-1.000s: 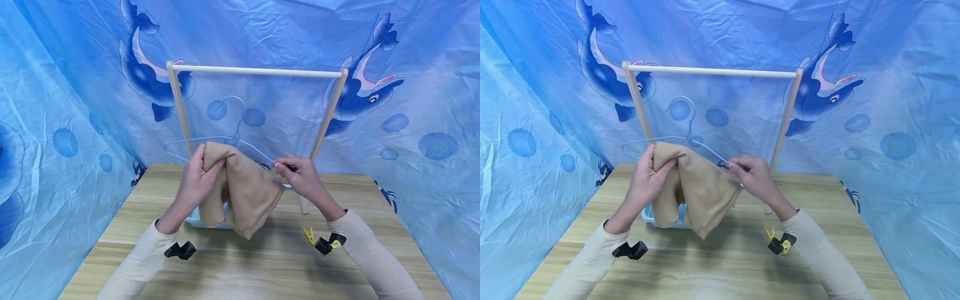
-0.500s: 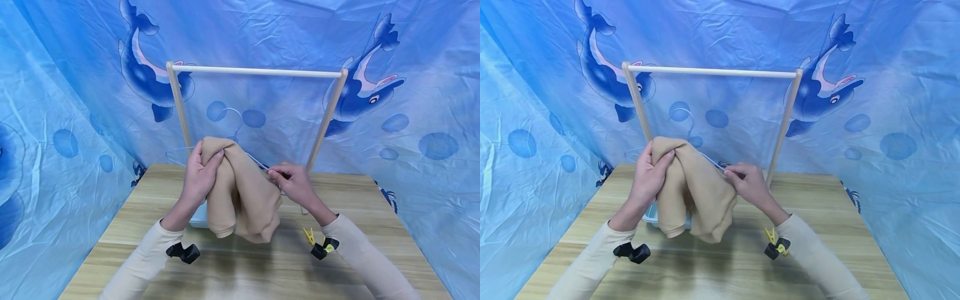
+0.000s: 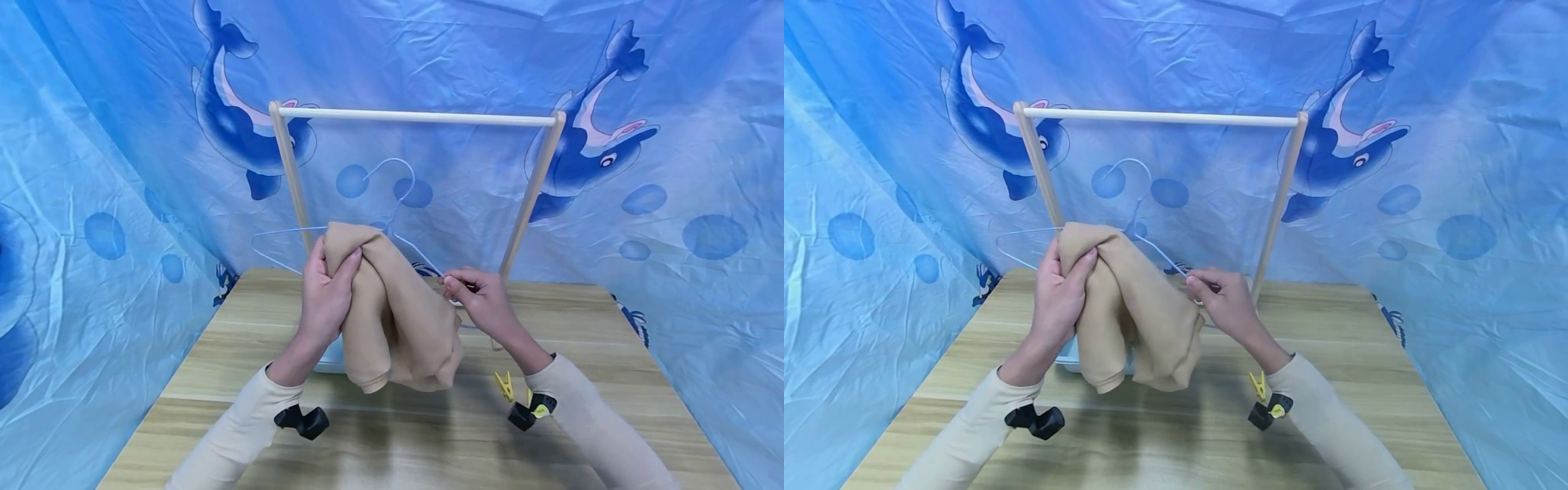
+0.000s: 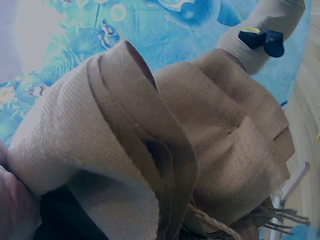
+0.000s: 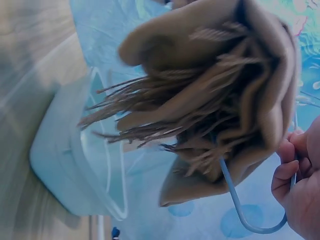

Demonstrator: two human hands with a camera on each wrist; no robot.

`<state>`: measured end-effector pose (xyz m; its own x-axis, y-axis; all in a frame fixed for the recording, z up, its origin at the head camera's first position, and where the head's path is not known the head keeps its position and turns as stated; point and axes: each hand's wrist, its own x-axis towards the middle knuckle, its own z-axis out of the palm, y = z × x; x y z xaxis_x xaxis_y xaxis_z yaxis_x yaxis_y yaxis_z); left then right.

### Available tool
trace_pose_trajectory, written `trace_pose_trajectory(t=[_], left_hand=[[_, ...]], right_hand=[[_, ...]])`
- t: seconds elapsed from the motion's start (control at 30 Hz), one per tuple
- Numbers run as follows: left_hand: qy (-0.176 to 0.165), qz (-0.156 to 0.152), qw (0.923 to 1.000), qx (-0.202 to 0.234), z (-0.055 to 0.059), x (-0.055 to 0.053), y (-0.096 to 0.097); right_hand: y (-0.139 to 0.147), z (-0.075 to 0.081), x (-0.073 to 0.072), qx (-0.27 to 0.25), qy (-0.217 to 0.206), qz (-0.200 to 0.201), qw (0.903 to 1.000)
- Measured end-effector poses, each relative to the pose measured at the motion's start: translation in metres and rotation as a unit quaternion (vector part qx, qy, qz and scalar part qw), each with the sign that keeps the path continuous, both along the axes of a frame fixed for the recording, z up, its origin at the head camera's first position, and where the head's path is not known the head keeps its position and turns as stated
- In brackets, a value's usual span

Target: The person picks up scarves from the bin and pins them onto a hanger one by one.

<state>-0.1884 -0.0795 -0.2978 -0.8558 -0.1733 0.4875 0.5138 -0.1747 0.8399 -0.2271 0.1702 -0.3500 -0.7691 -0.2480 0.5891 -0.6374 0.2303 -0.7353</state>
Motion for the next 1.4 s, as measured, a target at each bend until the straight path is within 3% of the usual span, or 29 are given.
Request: trace_pose_trajectory(t=[0.3, 0.43, 0.6, 0.7, 1.0, 1.17, 1.4], left_hand=[[-0.032, -0.019, 0.999, -0.026, -0.005, 0.0, -0.004], [-0.04, -0.033, 0.9966, -0.065, -0.007, -0.001, -0.006], [-0.009, -0.047, 0.988, -0.147, -0.006, -0.002, -0.008], [0.007, -0.053, 0.9854, -0.162, -0.005, -0.001, -0.009], [0.013, -0.038, 0.9869, -0.156, -0.006, -0.002, -0.011], [-0.008, -0.072, 0.9924, -0.099, -0.009, -0.002, -0.01], [-0.05, -0.099, 0.9925, -0.052, -0.013, -0.005, -0.014]], right_hand=[[0.002, 0.011, 0.003, 0.012, 0.036, -0.009, 0.9992], [0.002, 0.012, 0.002, 0.016, 0.054, -0.014, 0.9983], [0.001, 0.013, 0.002, 0.018, 0.052, -0.011, 0.9984], [0.001, 0.013, 0.002, 0.018, 0.044, -0.005, 0.9989], [0.001, 0.012, 0.004, 0.01, 0.036, 0.015, 0.9992], [0.0, 0.012, 0.003, 0.008, 0.041, 0.021, 0.9989], [-0.001, 0.011, 0.002, 0.008, 0.044, 0.026, 0.9987]])
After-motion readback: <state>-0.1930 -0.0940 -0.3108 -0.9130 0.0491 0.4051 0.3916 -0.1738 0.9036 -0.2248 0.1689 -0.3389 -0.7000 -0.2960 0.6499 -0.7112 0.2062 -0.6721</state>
